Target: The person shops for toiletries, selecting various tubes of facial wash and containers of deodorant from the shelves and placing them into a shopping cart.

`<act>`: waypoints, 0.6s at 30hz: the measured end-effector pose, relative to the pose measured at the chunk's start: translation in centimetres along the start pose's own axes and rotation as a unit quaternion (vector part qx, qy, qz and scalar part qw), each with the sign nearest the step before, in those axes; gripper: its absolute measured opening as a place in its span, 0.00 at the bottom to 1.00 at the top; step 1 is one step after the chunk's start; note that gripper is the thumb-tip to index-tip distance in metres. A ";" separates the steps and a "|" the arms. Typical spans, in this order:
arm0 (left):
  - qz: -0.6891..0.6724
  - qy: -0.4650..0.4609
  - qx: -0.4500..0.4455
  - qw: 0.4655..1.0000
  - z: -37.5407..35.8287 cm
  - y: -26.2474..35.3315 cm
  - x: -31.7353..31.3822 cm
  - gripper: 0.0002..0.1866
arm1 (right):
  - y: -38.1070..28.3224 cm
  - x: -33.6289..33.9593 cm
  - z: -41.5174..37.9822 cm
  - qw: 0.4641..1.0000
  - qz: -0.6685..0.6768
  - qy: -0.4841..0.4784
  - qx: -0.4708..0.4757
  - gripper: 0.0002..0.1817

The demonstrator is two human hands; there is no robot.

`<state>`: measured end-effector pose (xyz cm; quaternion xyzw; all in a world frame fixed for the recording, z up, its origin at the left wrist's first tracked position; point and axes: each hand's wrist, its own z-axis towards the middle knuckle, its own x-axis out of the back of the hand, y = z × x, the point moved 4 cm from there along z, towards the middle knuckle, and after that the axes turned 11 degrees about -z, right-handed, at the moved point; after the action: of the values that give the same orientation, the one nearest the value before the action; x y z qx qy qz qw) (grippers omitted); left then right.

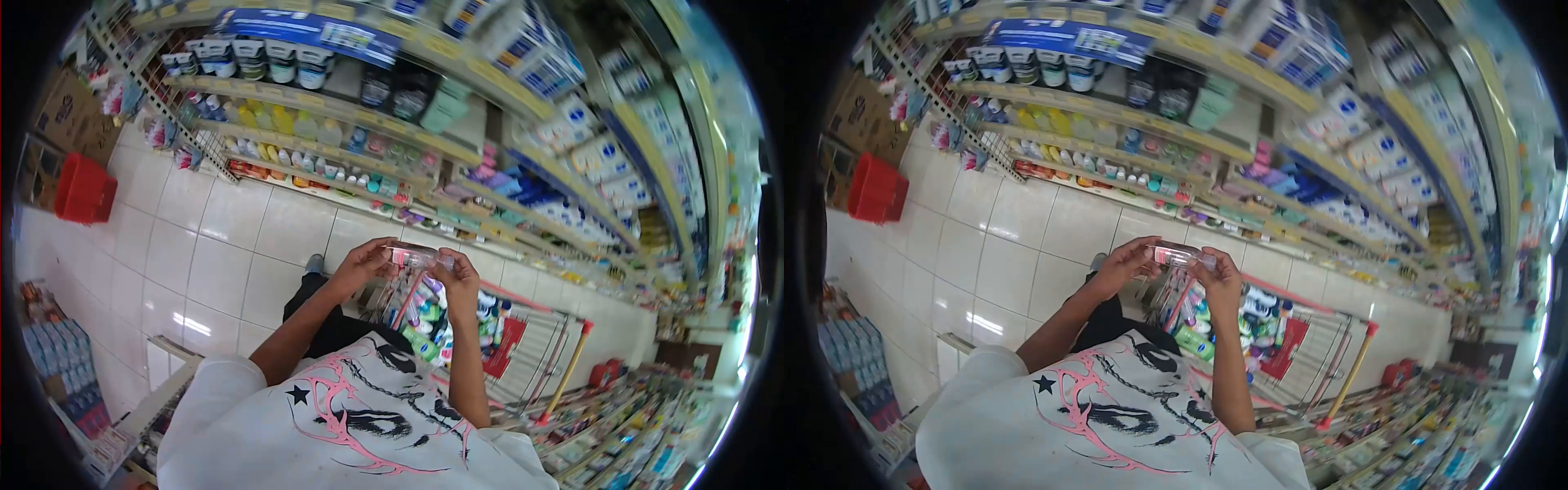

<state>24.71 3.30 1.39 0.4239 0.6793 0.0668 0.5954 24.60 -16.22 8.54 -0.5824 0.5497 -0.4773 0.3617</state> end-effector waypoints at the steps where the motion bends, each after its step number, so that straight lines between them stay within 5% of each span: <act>1: 0.071 0.029 -0.034 0.996 0.1 1.0 2.0 0.20 | -0.2 -1.6 1.9 0.997 -0.063 0.008 0.040 0.16; 5: 0.413 0.180 -0.038 0.892 0.0 0.9 15.6 0.23 | -1.6 -8.8 10.3 0.948 -0.258 0.042 0.182 0.17; 7: 0.584 0.135 -0.122 0.791 -0.7 -2.8 26.7 0.20 | -2.3 -11.9 14.2 0.899 -0.347 0.069 0.260 0.17; 9: 0.353 0.300 -0.063 0.884 -6.3 -2.3 31.4 0.18 | -1.7 -14.5 18.0 0.880 -0.378 0.064 0.281 0.17; 11: 0.180 0.428 0.067 0.883 -12.4 -5.5 38.3 0.16 | -1.3 -16.5 20.3 0.848 -0.411 0.064 0.328 0.17; 14: 0.285 0.522 0.113 0.796 -23.4 -10.3 44.2 0.17 | 1.2 -17.8 23.6 0.847 -0.421 0.078 0.316 0.17; 16: 0.233 0.565 0.183 0.770 -29.3 -11.7 43.0 0.17 | 2.1 -18.3 24.9 0.855 -0.427 0.077 0.285 0.17; 18: 0.162 0.584 0.240 0.758 -33.3 -13.0 41.4 0.16 | 3.2 -18.4 26.0 0.789 -0.536 0.090 0.285 0.19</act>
<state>-7.77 35.95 -28.09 0.5358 0.8100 0.2313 -0.0576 49.54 -1.19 -4.72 -0.6084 0.0181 -0.7797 0.1465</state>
